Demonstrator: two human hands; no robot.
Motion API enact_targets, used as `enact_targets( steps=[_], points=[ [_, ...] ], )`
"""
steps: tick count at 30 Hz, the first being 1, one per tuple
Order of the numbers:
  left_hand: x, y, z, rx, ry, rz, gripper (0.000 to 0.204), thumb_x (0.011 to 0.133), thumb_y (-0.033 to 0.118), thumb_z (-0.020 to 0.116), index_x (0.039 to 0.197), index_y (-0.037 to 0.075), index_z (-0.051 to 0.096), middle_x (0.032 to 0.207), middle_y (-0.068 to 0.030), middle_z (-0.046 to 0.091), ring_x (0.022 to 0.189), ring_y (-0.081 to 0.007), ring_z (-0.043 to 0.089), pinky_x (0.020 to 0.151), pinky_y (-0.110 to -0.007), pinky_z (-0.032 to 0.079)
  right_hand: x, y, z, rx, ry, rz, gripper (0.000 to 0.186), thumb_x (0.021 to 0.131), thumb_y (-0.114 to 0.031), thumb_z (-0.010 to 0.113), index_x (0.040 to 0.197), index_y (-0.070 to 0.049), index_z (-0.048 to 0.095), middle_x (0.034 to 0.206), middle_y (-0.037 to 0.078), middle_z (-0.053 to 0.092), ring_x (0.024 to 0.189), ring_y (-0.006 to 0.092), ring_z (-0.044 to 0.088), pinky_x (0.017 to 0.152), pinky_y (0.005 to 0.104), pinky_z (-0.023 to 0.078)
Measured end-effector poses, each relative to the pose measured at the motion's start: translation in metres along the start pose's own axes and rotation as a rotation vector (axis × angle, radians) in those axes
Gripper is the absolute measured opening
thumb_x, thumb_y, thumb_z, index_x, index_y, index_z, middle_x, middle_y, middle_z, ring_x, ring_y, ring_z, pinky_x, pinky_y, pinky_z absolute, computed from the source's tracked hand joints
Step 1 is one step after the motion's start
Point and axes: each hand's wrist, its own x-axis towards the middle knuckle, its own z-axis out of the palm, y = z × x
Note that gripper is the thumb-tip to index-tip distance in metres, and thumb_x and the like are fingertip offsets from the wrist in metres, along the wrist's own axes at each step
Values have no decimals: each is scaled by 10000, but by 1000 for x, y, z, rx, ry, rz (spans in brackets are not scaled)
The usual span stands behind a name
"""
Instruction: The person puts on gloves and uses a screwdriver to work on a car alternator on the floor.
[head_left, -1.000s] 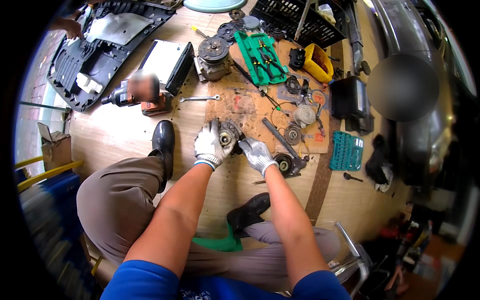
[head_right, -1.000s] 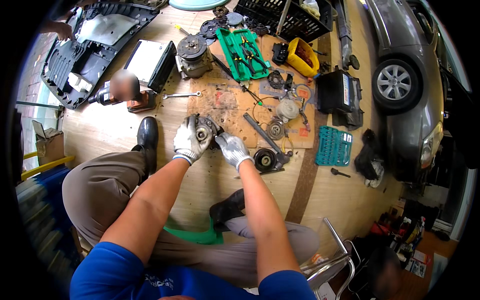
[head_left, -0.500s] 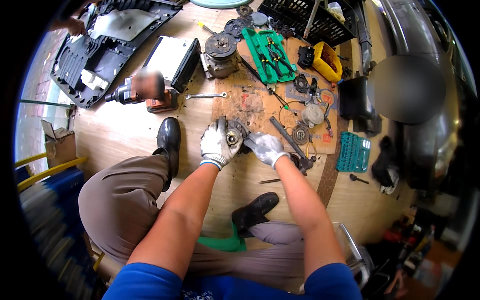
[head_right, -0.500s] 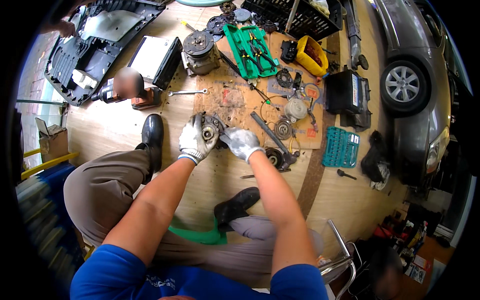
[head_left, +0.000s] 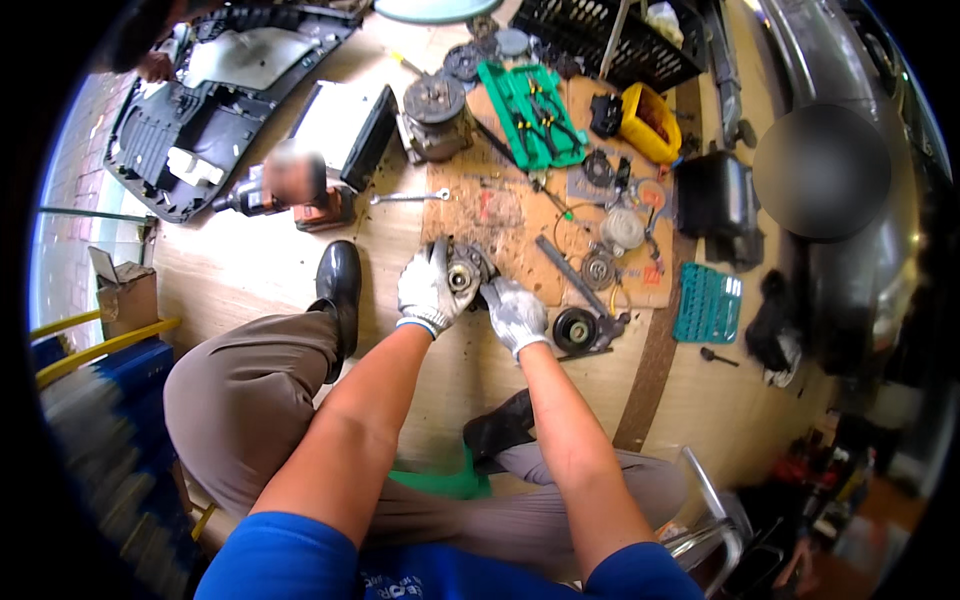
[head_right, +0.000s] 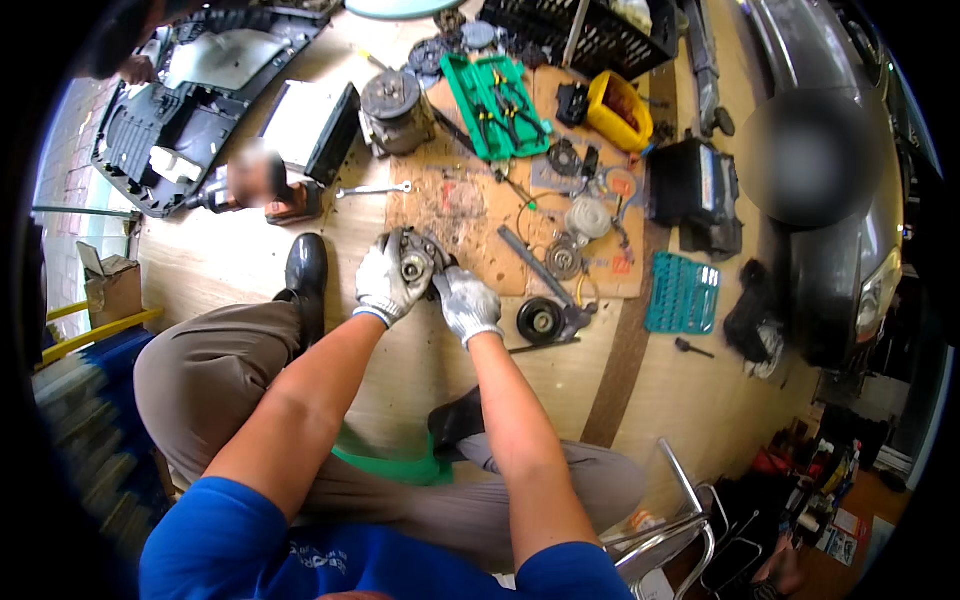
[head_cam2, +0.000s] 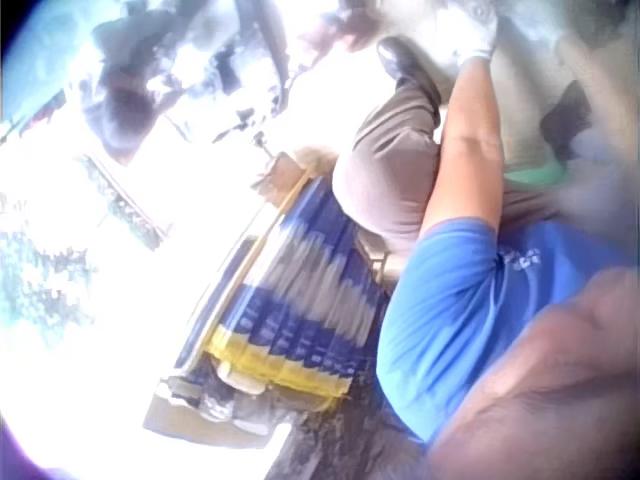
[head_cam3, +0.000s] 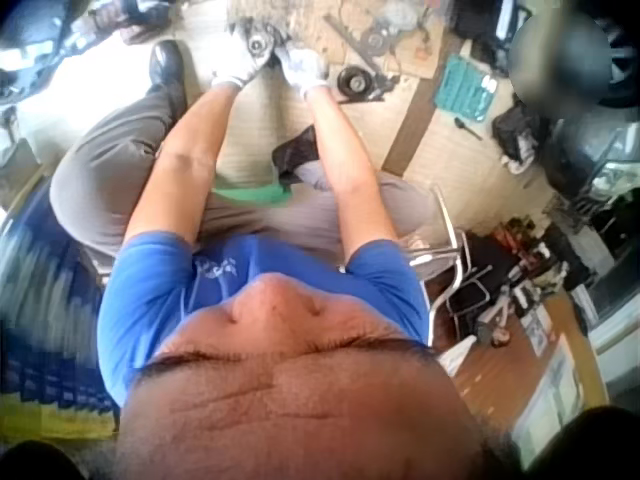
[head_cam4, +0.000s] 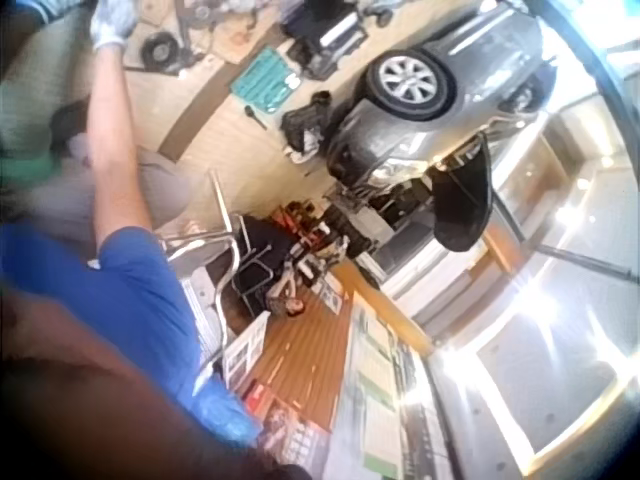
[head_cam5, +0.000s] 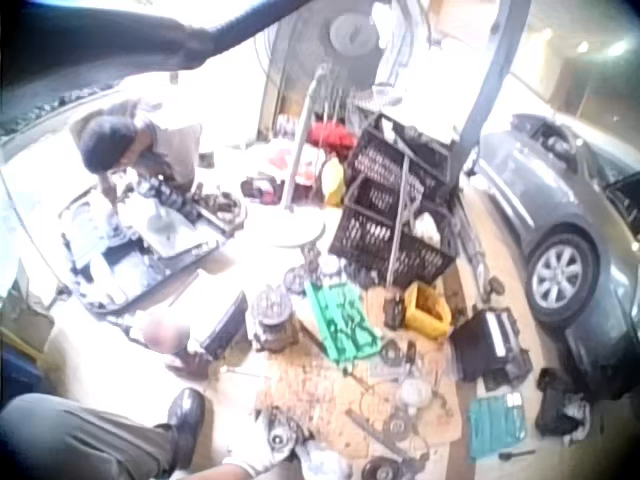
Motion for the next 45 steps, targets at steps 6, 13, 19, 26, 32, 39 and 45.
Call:
enact_targets(
  steps=[6, 13, 19, 26, 32, 39, 45],
  points=[
    [-14, 41, -1, 66, 152, -390, 847, 669, 490, 834, 1328, 57, 525, 1327, -191, 537, 1281, -364, 476, 1059, -571, 380, 6, 34, -32, -40, -79, -195, 392, 1040, -353, 484, 1178, -42, 680, 1211, 217, 684, 1114, 399, 652, 961, 475, 515],
    [-10, 10, 16, -108, 152, -229, 855, 674, 463, 837, 1343, 33, 525, 1225, -240, 610, 1219, -411, 546, 1147, -519, 356, 69, 19, -46, -53, -153, -446, 342, 1029, -322, 504, 1179, -98, 715, 1220, 174, 696, 1123, 379, 649, 965, 468, 519],
    [-13, 9, 15, -100, 111, -251, 903, 697, 495, 837, 1397, 39, 494, 1280, -261, 574, 1261, -423, 516, 1153, -526, 353, 105, -24, -64, -161, -356, -443, 405, 1013, -413, 508, 1172, -103, 715, 1188, 160, 712, 1105, 368, 667, 958, 471, 521],
    [-15, 5, 19, -58, 260, -201, 853, 655, 423, 859, 1328, 15, 529, 1219, -265, 591, 1193, -456, 535, 1080, -550, 409, 120, -47, -77, -361, -447, -574, 314, 988, -384, 538, 1107, -163, 726, 1139, 130, 729, 1076, 337, 689, 937, 468, 539],
    [-14, 5, 21, -82, 225, -187, 881, 682, 460, 847, 1388, 39, 530, 1265, -293, 577, 1245, -473, 517, 1125, -567, 373, 141, -74, -90, -560, -521, -700, 285, 950, -410, 617, 1066, -189, 756, 1063, 108, 752, 1015, 339, 714, 924, 464, 545],
    [-16, 3, 21, -104, 132, -220, 849, 721, 528, 800, 1439, 183, 508, 1360, -212, 527, 1325, -468, 451, 1049, -572, 437, 159, -77, -87, -682, -540, -778, 251, 906, -405, 686, 1059, -222, 765, 1046, 70, 757, 1029, 306, 706, 894, 479, 532],
    [-15, 9, 0, -159, 98, -236, 804, 719, 505, 810, 1387, 138, 554, 1339, -289, 538, 1295, -507, 475, 1099, -583, 403, 152, -98, -95, -756, -562, -835, 233, 910, -395, 675, 1031, -219, 771, 1051, 76, 759, 1068, 287, 704, 940, 456, 511]
  ],
)
